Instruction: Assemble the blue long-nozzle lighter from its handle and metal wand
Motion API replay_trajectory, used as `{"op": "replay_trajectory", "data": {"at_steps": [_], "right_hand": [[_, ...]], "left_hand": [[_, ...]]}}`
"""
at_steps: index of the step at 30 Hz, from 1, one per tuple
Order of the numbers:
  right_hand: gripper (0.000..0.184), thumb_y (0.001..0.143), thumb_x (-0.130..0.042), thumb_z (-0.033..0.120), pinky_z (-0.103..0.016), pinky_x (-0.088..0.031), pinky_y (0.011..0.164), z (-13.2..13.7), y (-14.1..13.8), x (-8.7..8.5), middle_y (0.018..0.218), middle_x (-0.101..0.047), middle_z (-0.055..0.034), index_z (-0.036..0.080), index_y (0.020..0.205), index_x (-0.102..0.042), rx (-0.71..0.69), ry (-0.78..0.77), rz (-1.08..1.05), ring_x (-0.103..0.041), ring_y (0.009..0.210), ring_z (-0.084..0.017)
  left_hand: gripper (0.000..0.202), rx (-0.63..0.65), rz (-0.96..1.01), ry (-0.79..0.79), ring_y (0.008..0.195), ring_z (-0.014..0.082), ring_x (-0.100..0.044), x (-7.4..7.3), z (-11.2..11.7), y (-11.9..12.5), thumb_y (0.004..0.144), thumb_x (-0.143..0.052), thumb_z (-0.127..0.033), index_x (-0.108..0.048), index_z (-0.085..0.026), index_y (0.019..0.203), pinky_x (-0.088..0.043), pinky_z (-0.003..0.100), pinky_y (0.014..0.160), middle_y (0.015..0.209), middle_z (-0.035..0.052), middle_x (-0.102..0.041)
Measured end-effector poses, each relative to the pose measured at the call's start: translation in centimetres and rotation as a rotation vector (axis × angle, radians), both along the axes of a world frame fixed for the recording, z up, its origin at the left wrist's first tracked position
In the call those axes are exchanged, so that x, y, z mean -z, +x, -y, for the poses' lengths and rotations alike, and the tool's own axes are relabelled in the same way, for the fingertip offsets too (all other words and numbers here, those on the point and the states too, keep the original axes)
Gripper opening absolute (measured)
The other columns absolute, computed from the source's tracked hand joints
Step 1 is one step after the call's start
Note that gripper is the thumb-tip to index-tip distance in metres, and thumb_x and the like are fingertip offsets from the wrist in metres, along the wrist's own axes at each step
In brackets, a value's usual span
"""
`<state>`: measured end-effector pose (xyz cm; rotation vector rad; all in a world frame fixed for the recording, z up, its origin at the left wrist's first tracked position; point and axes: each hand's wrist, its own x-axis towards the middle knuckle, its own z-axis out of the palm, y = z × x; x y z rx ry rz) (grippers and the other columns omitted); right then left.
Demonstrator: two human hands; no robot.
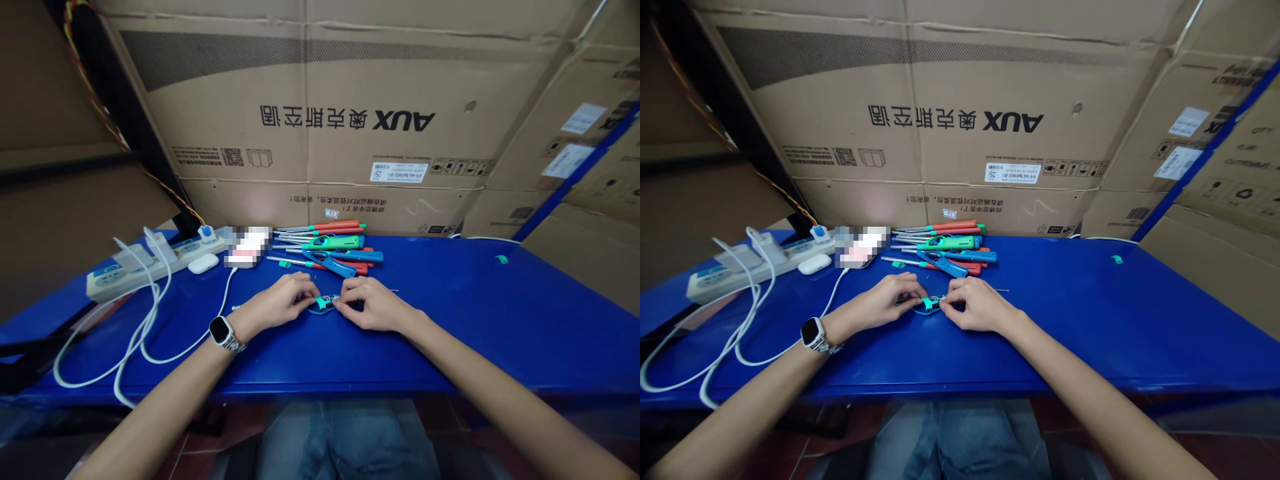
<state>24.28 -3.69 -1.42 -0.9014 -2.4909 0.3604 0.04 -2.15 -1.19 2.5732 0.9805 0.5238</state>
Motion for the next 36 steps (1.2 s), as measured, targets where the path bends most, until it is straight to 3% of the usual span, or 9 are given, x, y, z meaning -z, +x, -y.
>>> {"op": "replay_trajectory", "data": {"at_steps": [7, 11, 14, 18, 25, 30, 36], "right_hand": [[0.027, 0.094, -0.055, 0.026, -0.025, -0.042, 0.067, 0.1, -0.1, 0.1, 0.076, -0.063, -0.0029, 0.017, 0.074, -0.072, 0.024, -0.015, 0.006, -0.058, 0.068, -0.012], [0.027, 0.091, -0.059, 0.032, -0.026, -0.040, 0.066, 0.6, -1.5, 0.4, 0.075, -0.063, -0.0025, 0.017, 0.070, -0.068, 0.188, 0.019, -0.023, -0.057, 0.068, -0.013], [0.016, 0.084, -0.067, 0.035, -0.026, -0.039, 0.065, 0.8, -3.0, 0.7, 0.085, -0.066, -0.0027, 0.019, 0.083, -0.067, 0.298, 0.030, -0.055, -0.059, 0.071, -0.014], [0.010, 0.080, -0.067, 0.027, -0.024, -0.036, 0.060, 0.7, -4.3, 1.0, 0.083, -0.065, -0.0015, 0.020, 0.086, -0.063, 0.297, -0.004, -0.033, -0.057, 0.070, -0.014], [0.008, 0.081, -0.063, 0.021, -0.026, -0.045, 0.070, 0.6, -4.4, 1.9, 0.086, -0.067, -0.0031, 0.019, 0.087, -0.067, 0.306, 0.021, -0.115, -0.062, 0.079, -0.016], [0.010, 0.080, -0.063, 0.019, -0.024, -0.046, 0.068, 0.7, -4.4, 2.0, 0.090, -0.067, -0.0031, 0.019, 0.088, -0.068, 0.321, 0.006, -0.136, -0.062, 0.075, -0.015], [0.012, 0.081, -0.060, 0.018, -0.024, -0.042, 0.064, 0.8, -4.6, 1.8, 0.088, -0.064, -0.0026, 0.019, 0.089, -0.068, 0.334, 0.098, -0.030, -0.058, 0.070, -0.014]], "left_hand": [[0.012, -0.041, 0.091, -0.091, 0.071, 0.0136, -0.059, 0.2, 0.0, -0.2, 0.092, -0.056, -0.022, -0.067, -0.018, 0.093, -0.045, 0.025, 0.066, 0.081, 0.0025, -0.066], [0.008, -0.039, 0.136, -0.121, 0.064, 0.0106, -0.055, 0.3, -0.1, -0.1, 0.090, -0.058, -0.022, -0.062, -0.017, 0.085, -0.043, 0.022, 0.062, 0.074, -0.0008, -0.061], [0.010, -0.024, 0.151, -0.113, 0.062, 0.0100, -0.053, 0.5, -0.2, 0.0, 0.090, -0.058, -0.023, -0.060, -0.017, 0.082, -0.042, 0.021, 0.061, 0.071, -0.0016, -0.060], [0.013, -0.032, 0.152, -0.112, 0.063, 0.0104, -0.053, 0.5, -0.4, -0.1, 0.090, -0.059, -0.027, -0.061, -0.017, 0.082, -0.042, 0.022, 0.061, 0.073, -0.0013, -0.060], [0.021, 0.062, 0.114, -0.021, 0.080, 0.0137, -0.056, 0.0, -0.1, -1.0, 0.094, -0.056, -0.032, -0.070, -0.018, 0.089, -0.046, 0.026, 0.076, 0.094, 0.0041, -0.057], [0.023, 0.089, -0.007, -0.056, 0.082, 0.0148, -0.059, 0.3, -0.1, -1.5, 0.093, -0.059, -0.036, -0.075, -0.020, 0.093, -0.046, 0.027, 0.078, 0.091, 0.0036, -0.058], [0.027, 0.087, -0.027, -0.032, 0.082, 0.0152, -0.059, 0.8, -0.4, -1.6, 0.095, -0.056, -0.038, -0.075, -0.019, 0.090, -0.046, 0.027, 0.078, 0.090, 0.0042, -0.058]]}}
